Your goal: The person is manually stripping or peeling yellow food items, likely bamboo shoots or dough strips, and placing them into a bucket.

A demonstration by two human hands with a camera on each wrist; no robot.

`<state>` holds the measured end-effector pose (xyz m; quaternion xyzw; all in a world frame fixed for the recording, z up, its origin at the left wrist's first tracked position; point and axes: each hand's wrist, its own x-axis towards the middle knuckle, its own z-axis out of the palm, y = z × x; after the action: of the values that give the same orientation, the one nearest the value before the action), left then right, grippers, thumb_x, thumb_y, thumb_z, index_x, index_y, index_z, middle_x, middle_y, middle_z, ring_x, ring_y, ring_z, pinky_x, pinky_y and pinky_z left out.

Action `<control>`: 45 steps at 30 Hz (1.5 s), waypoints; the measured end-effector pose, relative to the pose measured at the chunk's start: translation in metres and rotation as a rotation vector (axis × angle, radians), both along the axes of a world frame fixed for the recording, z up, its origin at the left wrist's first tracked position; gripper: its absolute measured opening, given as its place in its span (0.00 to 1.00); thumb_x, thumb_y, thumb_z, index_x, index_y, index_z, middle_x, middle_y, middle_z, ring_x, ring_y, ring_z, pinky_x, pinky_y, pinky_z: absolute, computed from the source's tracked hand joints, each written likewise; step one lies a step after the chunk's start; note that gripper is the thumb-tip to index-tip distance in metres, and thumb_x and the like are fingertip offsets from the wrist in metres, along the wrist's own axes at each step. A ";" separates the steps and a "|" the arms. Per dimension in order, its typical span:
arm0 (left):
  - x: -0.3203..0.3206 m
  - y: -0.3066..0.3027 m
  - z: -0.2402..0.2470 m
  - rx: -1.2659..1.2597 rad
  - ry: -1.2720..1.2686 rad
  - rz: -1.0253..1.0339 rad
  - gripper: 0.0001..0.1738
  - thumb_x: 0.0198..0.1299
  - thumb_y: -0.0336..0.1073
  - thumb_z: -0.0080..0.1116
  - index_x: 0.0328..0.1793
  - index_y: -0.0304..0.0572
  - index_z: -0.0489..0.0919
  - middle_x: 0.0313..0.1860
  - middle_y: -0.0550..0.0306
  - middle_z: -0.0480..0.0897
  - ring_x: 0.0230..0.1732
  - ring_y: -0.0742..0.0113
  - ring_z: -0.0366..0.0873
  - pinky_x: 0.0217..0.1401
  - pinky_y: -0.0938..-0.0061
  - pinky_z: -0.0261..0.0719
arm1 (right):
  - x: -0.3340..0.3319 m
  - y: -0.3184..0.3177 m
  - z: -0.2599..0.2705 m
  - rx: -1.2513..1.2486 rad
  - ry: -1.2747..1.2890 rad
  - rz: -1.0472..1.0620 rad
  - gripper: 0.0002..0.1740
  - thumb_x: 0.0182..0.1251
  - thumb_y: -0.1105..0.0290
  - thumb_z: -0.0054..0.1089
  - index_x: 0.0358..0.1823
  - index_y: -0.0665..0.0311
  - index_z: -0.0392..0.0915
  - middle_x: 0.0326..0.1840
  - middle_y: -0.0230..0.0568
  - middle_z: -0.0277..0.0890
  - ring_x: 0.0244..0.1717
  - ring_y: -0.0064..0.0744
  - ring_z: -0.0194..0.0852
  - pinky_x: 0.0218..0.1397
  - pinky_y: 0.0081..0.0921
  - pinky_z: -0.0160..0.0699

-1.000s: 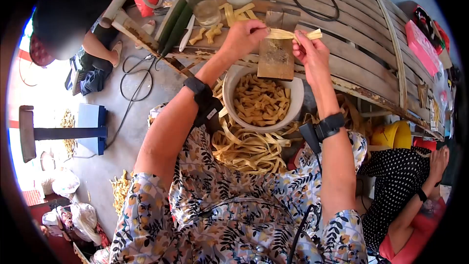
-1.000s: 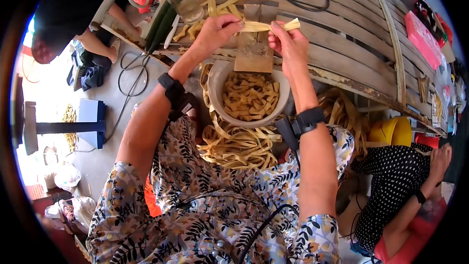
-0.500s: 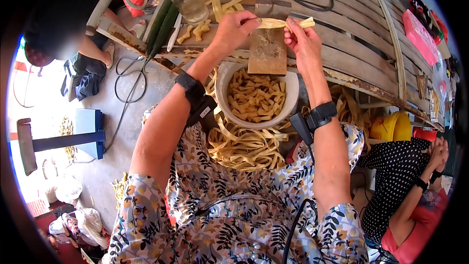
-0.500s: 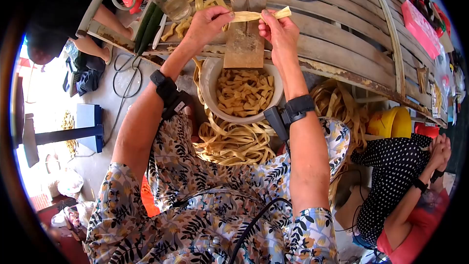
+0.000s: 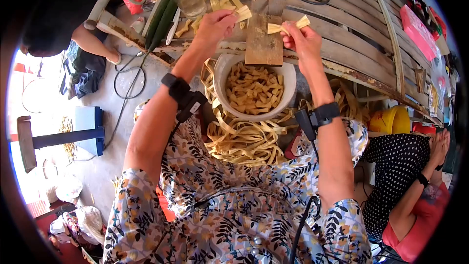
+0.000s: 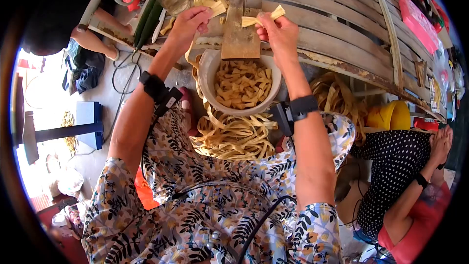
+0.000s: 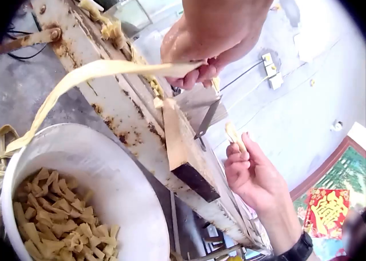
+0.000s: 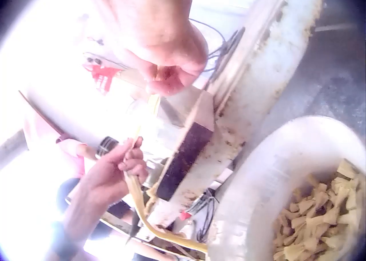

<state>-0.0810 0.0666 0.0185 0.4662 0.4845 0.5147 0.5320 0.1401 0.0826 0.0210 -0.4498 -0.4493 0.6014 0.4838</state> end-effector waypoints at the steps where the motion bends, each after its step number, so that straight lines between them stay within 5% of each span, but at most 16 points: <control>1: 0.002 -0.008 0.003 0.000 -0.010 -0.004 0.08 0.59 0.32 0.52 0.39 0.35 0.75 0.26 0.65 0.71 0.28 0.76 0.65 0.33 0.83 0.65 | 0.004 -0.008 0.007 -0.054 -0.045 0.079 0.11 0.59 0.68 0.58 0.37 0.70 0.75 0.26 0.35 0.74 0.21 0.15 0.66 0.22 0.13 0.67; 3: 0.007 -0.022 0.009 -0.062 -0.097 -0.057 0.08 0.59 0.32 0.52 0.39 0.35 0.76 0.26 0.64 0.71 0.28 0.77 0.66 0.33 0.83 0.66 | 0.009 -0.026 0.017 -0.100 -0.226 0.262 0.13 0.60 0.66 0.57 0.38 0.71 0.75 0.29 0.35 0.75 0.24 0.17 0.69 0.28 0.13 0.69; 6: 0.009 -0.031 0.012 -0.032 -0.036 -0.108 0.08 0.58 0.32 0.53 0.40 0.34 0.76 0.28 0.63 0.74 0.29 0.79 0.68 0.34 0.83 0.69 | 0.014 -0.050 -0.008 0.445 -0.502 0.399 0.14 0.59 0.64 0.58 0.37 0.69 0.76 0.27 0.35 0.77 0.24 0.22 0.72 0.30 0.16 0.71; 11: 0.037 -0.051 0.009 0.201 0.397 -0.087 0.07 0.58 0.29 0.52 0.42 0.37 0.77 0.28 0.61 0.77 0.25 0.78 0.74 0.26 0.83 0.74 | 0.006 -0.061 0.028 0.434 -0.417 0.111 0.15 0.56 0.71 0.60 0.44 0.68 0.73 0.29 0.33 0.75 0.31 0.20 0.71 0.35 0.17 0.70; 14: 0.059 -0.066 0.013 0.285 0.445 -0.115 0.06 0.55 0.30 0.55 0.38 0.37 0.77 0.24 0.61 0.78 0.22 0.78 0.75 0.24 0.82 0.72 | 0.006 -0.054 0.009 0.138 -0.271 0.299 0.10 0.57 0.76 0.57 0.41 0.69 0.75 0.24 0.32 0.73 0.19 0.16 0.67 0.21 0.14 0.64; 18: 0.037 -0.063 0.003 0.036 0.301 -0.308 0.06 0.53 0.30 0.56 0.37 0.39 0.77 0.22 0.56 0.77 0.20 0.73 0.74 0.24 0.79 0.72 | 0.023 -0.041 0.016 0.190 -0.319 0.246 0.08 0.57 0.77 0.55 0.38 0.70 0.76 0.25 0.31 0.74 0.22 0.14 0.66 0.25 0.12 0.65; 23: 0.039 -0.060 -0.012 0.722 0.800 -0.086 0.10 0.46 0.29 0.55 0.37 0.40 0.77 0.26 0.51 0.77 0.24 0.58 0.74 0.25 0.72 0.73 | 0.023 -0.037 0.019 0.252 -0.483 0.491 0.15 0.62 0.66 0.54 0.42 0.72 0.75 0.37 0.36 0.76 0.37 0.18 0.70 0.40 0.14 0.67; 24: 0.044 -0.061 -0.011 0.806 0.813 -0.069 0.11 0.44 0.29 0.55 0.37 0.40 0.77 0.27 0.51 0.77 0.25 0.55 0.74 0.25 0.71 0.73 | 0.022 -0.036 0.016 0.113 -0.393 0.455 0.21 0.63 0.53 0.51 0.41 0.66 0.76 0.34 0.35 0.76 0.33 0.22 0.74 0.38 0.18 0.71; 26: 0.053 -0.066 -0.003 0.806 0.847 -0.092 0.08 0.44 0.31 0.54 0.32 0.42 0.77 0.24 0.51 0.76 0.26 0.53 0.75 0.27 0.67 0.73 | 0.018 -0.037 0.013 -0.197 -0.404 0.454 0.21 0.65 0.52 0.47 0.38 0.64 0.76 0.28 0.35 0.77 0.27 0.23 0.75 0.31 0.15 0.73; 27: 0.055 -0.069 -0.002 0.802 0.862 -0.105 0.06 0.44 0.33 0.54 0.30 0.43 0.76 0.22 0.51 0.75 0.27 0.52 0.75 0.28 0.65 0.72 | 0.012 -0.044 -0.002 -0.151 -0.491 0.346 0.18 0.67 0.56 0.45 0.34 0.64 0.75 0.19 0.33 0.73 0.16 0.20 0.69 0.19 0.15 0.65; 30: 0.052 -0.069 -0.008 0.852 0.997 -0.161 0.10 0.40 0.33 0.56 0.32 0.41 0.76 0.23 0.53 0.74 0.25 0.54 0.75 0.27 0.64 0.73 | 0.016 -0.042 -0.029 -0.116 -0.602 0.403 0.13 0.64 0.68 0.47 0.27 0.68 0.75 0.11 0.30 0.64 0.10 0.16 0.56 0.12 0.19 0.49; 33: 0.039 -0.065 -0.005 0.684 0.861 -0.200 0.10 0.41 0.39 0.61 0.27 0.42 0.77 0.22 0.54 0.76 0.25 0.54 0.74 0.23 0.67 0.69 | 0.021 -0.039 -0.027 0.096 -0.758 0.434 0.11 0.62 0.72 0.49 0.25 0.69 0.77 0.10 0.28 0.62 0.09 0.15 0.54 0.13 0.17 0.49; 36: 0.025 -0.061 0.009 0.453 0.709 -0.211 0.11 0.46 0.42 0.62 0.27 0.43 0.78 0.21 0.55 0.76 0.21 0.63 0.73 0.22 0.71 0.67 | 0.006 -0.066 0.003 -0.111 -0.552 0.788 0.10 0.61 0.70 0.53 0.26 0.69 0.78 0.10 0.27 0.62 0.09 0.13 0.54 0.12 0.15 0.49; 38: 0.019 -0.058 0.010 0.330 0.566 -0.244 0.11 0.51 0.42 0.60 0.31 0.43 0.79 0.22 0.58 0.77 0.19 0.70 0.72 0.22 0.75 0.67 | 0.005 -0.071 0.018 -0.239 -0.013 0.889 0.11 0.61 0.67 0.55 0.35 0.70 0.77 0.11 0.26 0.63 0.10 0.11 0.55 0.14 0.12 0.51; 40: 0.035 -0.059 -0.022 0.030 -0.072 -0.393 0.12 0.55 0.43 0.57 0.35 0.42 0.78 0.23 0.60 0.77 0.18 0.75 0.68 0.21 0.80 0.66 | 0.000 -0.073 0.032 -0.262 0.518 0.761 0.15 0.60 0.65 0.56 0.40 0.71 0.76 0.11 0.26 0.64 0.11 0.11 0.56 0.16 0.11 0.51; 45: 0.061 -0.067 -0.043 -0.402 -0.895 -0.886 0.14 0.60 0.43 0.52 0.40 0.40 0.75 0.27 0.61 0.76 0.18 0.80 0.63 0.20 0.88 0.63 | 0.003 -0.058 0.004 0.265 -0.235 0.561 0.23 0.55 0.61 0.63 0.46 0.71 0.74 0.23 0.27 0.71 0.20 0.14 0.67 0.23 0.09 0.63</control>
<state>-0.0199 -0.0003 -0.0247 0.2541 0.0656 0.2908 0.9201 0.1435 0.0249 0.0253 -0.3081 -0.6827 0.5915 0.2984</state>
